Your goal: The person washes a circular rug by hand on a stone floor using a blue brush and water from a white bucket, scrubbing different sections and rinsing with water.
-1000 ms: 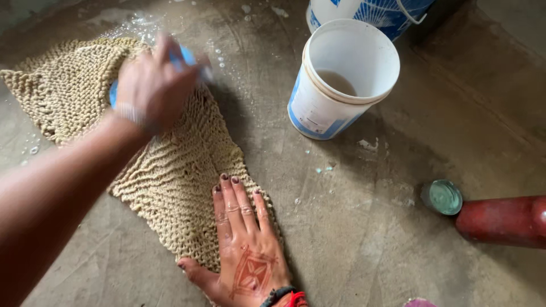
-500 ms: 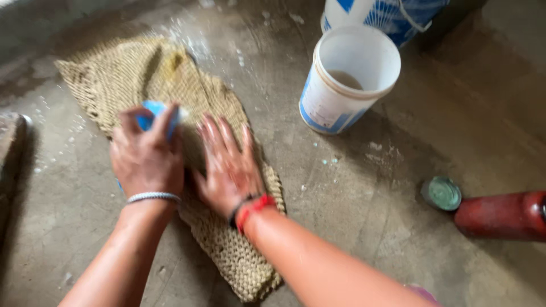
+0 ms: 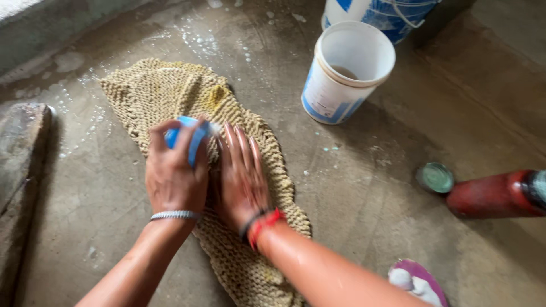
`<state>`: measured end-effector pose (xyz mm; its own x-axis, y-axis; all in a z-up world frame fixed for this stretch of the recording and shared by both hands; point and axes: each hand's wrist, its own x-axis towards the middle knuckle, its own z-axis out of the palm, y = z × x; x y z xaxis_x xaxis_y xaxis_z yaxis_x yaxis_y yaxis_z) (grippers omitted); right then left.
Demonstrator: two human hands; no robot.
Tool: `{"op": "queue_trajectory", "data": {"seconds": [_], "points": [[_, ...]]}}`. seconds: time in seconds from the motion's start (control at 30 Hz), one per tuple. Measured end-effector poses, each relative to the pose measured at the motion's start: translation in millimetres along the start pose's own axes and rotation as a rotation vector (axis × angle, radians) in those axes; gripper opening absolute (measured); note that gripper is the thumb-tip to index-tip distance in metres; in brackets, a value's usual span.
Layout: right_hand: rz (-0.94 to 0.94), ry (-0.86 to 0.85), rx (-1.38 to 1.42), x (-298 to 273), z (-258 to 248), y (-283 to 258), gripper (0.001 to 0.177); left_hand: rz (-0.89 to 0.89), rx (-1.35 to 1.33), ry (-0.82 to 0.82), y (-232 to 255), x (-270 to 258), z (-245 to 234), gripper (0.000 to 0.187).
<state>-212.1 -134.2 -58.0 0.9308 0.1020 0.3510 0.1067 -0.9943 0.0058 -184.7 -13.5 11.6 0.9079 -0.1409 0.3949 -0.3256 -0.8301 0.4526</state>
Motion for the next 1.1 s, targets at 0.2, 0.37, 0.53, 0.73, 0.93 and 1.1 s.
{"op": "queue_trajectory", "data": {"seconds": [0.2, 0.37, 0.53, 0.73, 0.93, 1.1], "points": [[0.14, -0.165, 0.349, 83, 21, -1, 0.051, -0.037, 0.253, 0.081, -81, 59, 27, 0.032], [0.119, -0.036, 0.343, 82, 18, 2, 0.068, -0.253, 0.61, 0.073, -178, 104, 15, 0.034], [0.084, -0.04, 0.259, 84, 27, 3, 0.076, 0.245, 1.046, 0.141, -232, 101, 8, 0.039], [-0.039, -0.163, 0.282, 86, 16, 3, 0.067, 0.312, 0.396, -0.174, -173, 115, 39, 0.049], [0.033, -0.162, 0.285, 88, 15, 0, 0.078, 0.242, 0.644, -0.098, -193, 139, 14, 0.041], [0.024, -0.123, 0.32, 89, 20, 0, 0.078, 0.08, 0.745, -0.04, -212, 142, -4, 0.04]]}}
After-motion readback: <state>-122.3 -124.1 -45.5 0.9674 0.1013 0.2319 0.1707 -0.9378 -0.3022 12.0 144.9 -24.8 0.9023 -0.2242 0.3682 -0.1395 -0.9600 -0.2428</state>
